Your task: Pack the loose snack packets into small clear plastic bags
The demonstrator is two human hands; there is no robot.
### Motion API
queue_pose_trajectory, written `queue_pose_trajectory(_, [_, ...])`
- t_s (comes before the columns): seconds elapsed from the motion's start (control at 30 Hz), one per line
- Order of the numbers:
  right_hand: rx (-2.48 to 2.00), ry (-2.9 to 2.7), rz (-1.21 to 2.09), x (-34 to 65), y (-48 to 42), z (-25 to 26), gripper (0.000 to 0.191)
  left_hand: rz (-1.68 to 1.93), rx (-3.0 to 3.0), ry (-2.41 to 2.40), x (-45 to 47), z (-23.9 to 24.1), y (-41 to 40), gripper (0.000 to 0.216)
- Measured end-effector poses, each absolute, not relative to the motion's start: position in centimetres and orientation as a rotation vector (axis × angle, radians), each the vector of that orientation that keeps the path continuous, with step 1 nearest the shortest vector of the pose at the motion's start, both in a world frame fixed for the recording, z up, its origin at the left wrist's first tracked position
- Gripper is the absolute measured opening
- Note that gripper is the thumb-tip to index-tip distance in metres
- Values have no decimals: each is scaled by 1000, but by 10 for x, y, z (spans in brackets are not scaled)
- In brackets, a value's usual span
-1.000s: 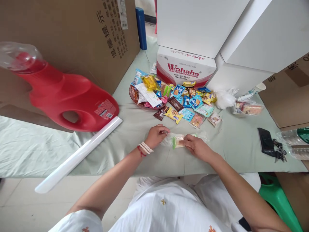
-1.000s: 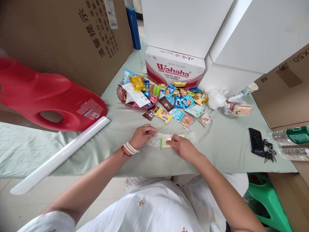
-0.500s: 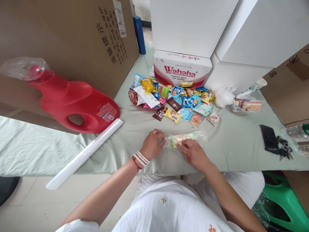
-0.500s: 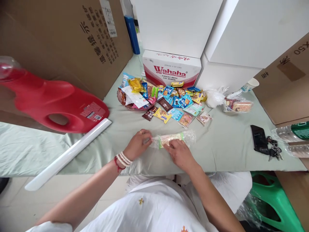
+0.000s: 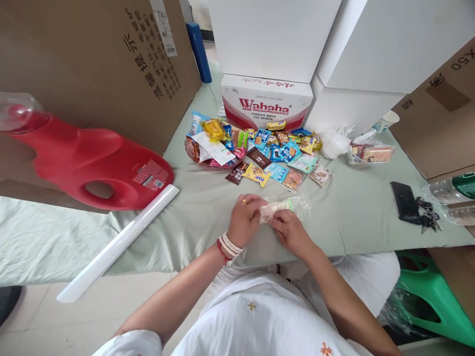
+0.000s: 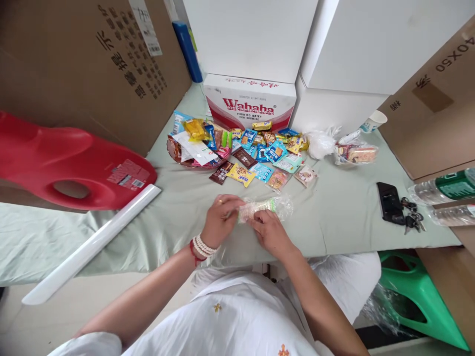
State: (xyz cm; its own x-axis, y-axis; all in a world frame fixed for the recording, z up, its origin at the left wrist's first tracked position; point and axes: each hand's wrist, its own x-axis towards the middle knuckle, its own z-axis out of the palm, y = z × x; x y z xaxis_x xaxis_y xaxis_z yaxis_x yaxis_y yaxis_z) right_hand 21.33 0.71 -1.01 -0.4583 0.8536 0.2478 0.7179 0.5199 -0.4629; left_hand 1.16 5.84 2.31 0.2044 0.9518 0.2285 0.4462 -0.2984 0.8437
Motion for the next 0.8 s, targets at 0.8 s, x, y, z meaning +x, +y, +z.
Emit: queue_pose_trajectory(0.8, [-1282,-2167,493,212,7,-17,41,688,1536,1639,-21,21,61,28])
